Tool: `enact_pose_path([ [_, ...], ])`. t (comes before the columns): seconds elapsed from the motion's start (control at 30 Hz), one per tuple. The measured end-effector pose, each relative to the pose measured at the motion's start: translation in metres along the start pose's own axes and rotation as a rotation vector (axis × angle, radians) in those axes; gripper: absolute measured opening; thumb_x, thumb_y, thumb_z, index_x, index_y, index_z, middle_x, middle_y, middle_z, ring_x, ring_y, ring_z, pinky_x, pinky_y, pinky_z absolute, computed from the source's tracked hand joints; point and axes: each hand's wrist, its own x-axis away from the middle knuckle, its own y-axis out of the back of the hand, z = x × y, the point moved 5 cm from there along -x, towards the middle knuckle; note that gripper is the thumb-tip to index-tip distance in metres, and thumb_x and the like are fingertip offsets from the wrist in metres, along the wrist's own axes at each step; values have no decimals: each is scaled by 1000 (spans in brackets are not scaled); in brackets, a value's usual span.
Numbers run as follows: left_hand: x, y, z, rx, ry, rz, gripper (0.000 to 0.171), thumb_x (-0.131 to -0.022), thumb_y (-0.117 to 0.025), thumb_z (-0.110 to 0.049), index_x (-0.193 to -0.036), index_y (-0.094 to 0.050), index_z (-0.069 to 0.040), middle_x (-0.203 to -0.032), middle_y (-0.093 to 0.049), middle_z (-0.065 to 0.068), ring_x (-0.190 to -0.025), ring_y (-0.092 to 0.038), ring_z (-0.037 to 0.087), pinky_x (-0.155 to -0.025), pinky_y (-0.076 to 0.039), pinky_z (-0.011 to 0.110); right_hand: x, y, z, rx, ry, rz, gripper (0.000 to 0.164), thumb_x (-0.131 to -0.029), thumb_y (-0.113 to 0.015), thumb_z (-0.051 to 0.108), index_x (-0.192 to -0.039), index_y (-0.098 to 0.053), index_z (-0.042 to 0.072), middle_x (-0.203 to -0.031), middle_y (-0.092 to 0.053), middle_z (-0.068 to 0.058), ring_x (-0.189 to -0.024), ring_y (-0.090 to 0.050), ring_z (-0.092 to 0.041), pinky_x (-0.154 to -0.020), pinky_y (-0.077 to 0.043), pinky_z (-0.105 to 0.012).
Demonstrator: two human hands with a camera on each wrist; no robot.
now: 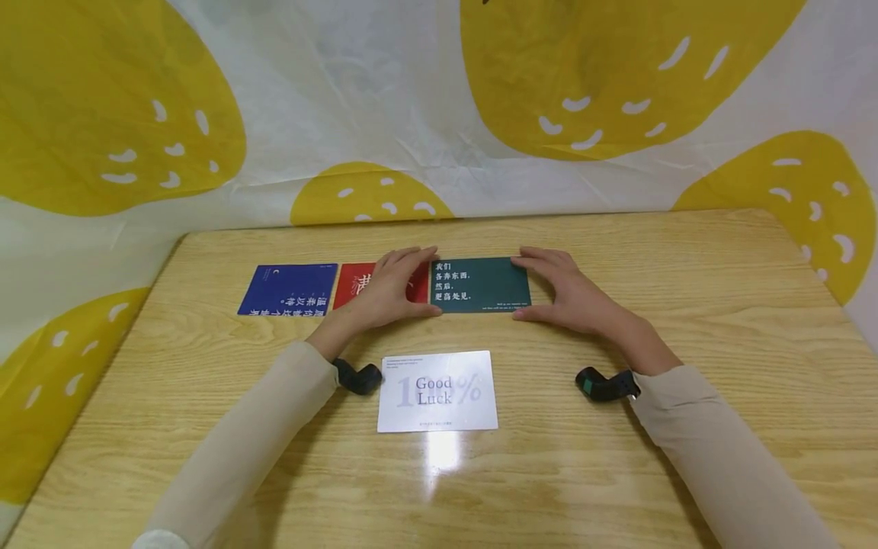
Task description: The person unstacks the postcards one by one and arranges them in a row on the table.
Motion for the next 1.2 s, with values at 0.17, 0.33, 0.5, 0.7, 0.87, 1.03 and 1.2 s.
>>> enact_pose_path([
  [0.17, 0, 1, -1, 3, 2, 1, 95, -76, -78, -46, -151, -29, -14, -148, -38, -1, -141, -20, 21, -116, -1, 38, 0, 0, 0, 3, -9, 6, 79, -76, -82, 33, -142, -45, 8, -150, -31, -14, -137, -22, -37, -106, -21, -60],
  [0.33, -1, 0, 0, 14, 1, 3, 95, -76, -78, -46, -151, -28, -14, -148, -39, -1, -141, -20, 21, -116, -1, 36, 0, 0, 0, 2, -26, 21, 79, -77, -81, 34, -143, -44, 9, -150, -32, -14, -137, -22, -36, -107, -21, -59],
  [0.5, -1, -1, 0, 25, -2, 6, 96, -76, -79, -45, -151, -28, -14, -148, -39, -2, -140, -20, 21, -116, 0, 34, 0, 0, -1, -1, -29, 25, 79, -77, -81, 33, -143, -44, 9, -150, -32, -14, -137, -21, -36, -107, -20, -60],
  [0.7, -1, 0, 0, 31, -17, 3, 96, -76, -78, -46, -151, -27, -15, -149, -37, -2, -140, -20, 20, -116, -4, 34, 0, 2, 2, -14, -39, 20, 79, -77, -81, 33, -143, -44, 9, -151, -31, -15, -137, -21, -37, -107, -21, -60],
  [0.87, 1, 3, -4, 44, -46, -14, 95, -76, -78, -45, -151, -28, -16, -151, -34, -1, -139, -20, 19, -116, -9, 34, 2, 4, 2, -37, -44, -1, 80, -75, -83, 32, -143, -44, 10, -152, -28, -15, -138, -20, -38, -106, -22, -62],
  [1.03, 6, 12, -13, 66, -80, -46, 92, -78, -78, -43, -151, -29, -16, -152, -32, 0, -141, -18, 18, -116, -11, 37, 5, 7, 9, -31, -17, -38, 82, -73, -84, 30, -142, -45, 11, -151, -30, -15, -137, -22, -38, -104, -23, -63],
  [1.2, 23, 27, -21, 104, -105, -89, 88, -79, -77, -40, -151, -30, -21, -152, -31, -1, -141, -17, 16, -115, -18, 42, 11, 10, 25, -7, 22, -74, 81, -73, -84, 28, -142, -45, 9, -148, -33, -16, -135, -25, -39, -103, -26, -63],
])
